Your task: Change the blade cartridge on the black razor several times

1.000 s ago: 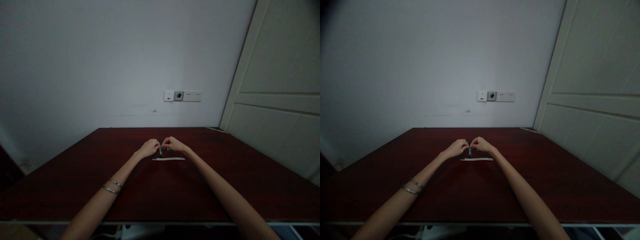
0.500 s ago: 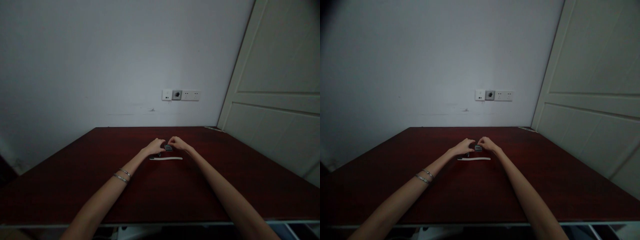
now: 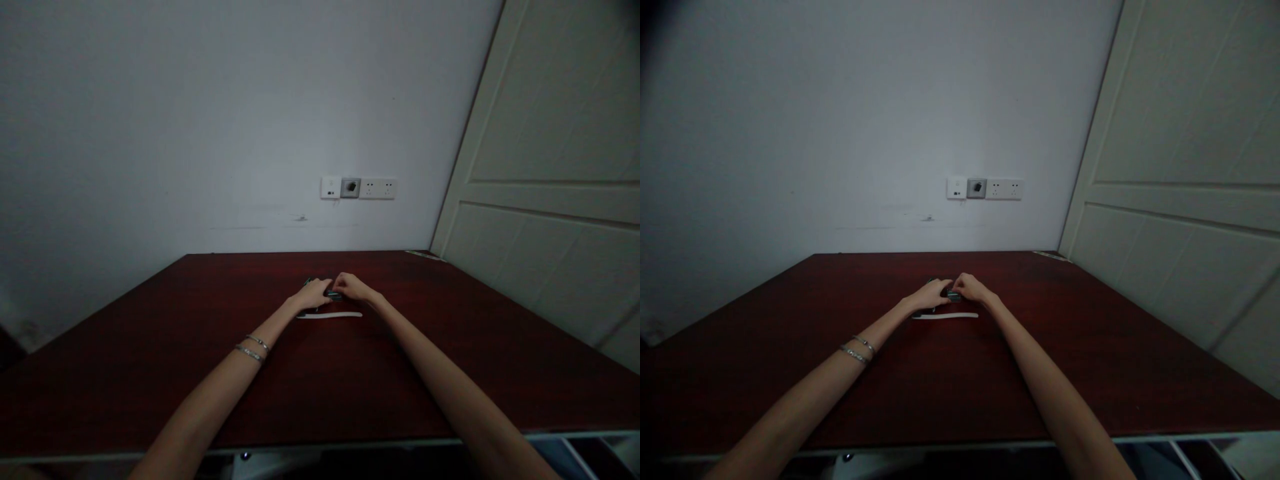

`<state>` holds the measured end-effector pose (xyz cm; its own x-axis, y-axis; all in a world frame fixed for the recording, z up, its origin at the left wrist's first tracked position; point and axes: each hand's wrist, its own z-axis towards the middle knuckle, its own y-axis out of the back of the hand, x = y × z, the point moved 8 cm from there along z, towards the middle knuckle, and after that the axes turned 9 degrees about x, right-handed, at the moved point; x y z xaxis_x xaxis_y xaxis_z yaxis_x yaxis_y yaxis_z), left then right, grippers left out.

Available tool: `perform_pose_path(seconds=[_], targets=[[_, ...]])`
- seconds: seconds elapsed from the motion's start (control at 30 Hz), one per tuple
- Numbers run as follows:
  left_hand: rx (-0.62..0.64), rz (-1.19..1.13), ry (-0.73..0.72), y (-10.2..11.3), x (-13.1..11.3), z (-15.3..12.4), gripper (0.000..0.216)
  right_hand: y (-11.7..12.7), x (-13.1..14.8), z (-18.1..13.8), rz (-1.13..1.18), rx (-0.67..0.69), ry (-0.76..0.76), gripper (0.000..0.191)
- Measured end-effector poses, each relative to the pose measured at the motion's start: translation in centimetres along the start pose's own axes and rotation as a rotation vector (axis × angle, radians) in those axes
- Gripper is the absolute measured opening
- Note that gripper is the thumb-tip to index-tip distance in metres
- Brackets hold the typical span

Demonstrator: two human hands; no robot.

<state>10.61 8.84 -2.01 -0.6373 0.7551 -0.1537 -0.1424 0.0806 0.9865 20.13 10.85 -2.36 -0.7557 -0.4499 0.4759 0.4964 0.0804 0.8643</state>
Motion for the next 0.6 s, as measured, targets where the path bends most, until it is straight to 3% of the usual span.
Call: perform_pose_path(seconds=[0.6], targets=[[-0.002,-0.013,0.031,0.43,-0.3,-0.31,0.039,-0.03,-0.62,0.1,0.017,-0.092,0.01,0.011]])
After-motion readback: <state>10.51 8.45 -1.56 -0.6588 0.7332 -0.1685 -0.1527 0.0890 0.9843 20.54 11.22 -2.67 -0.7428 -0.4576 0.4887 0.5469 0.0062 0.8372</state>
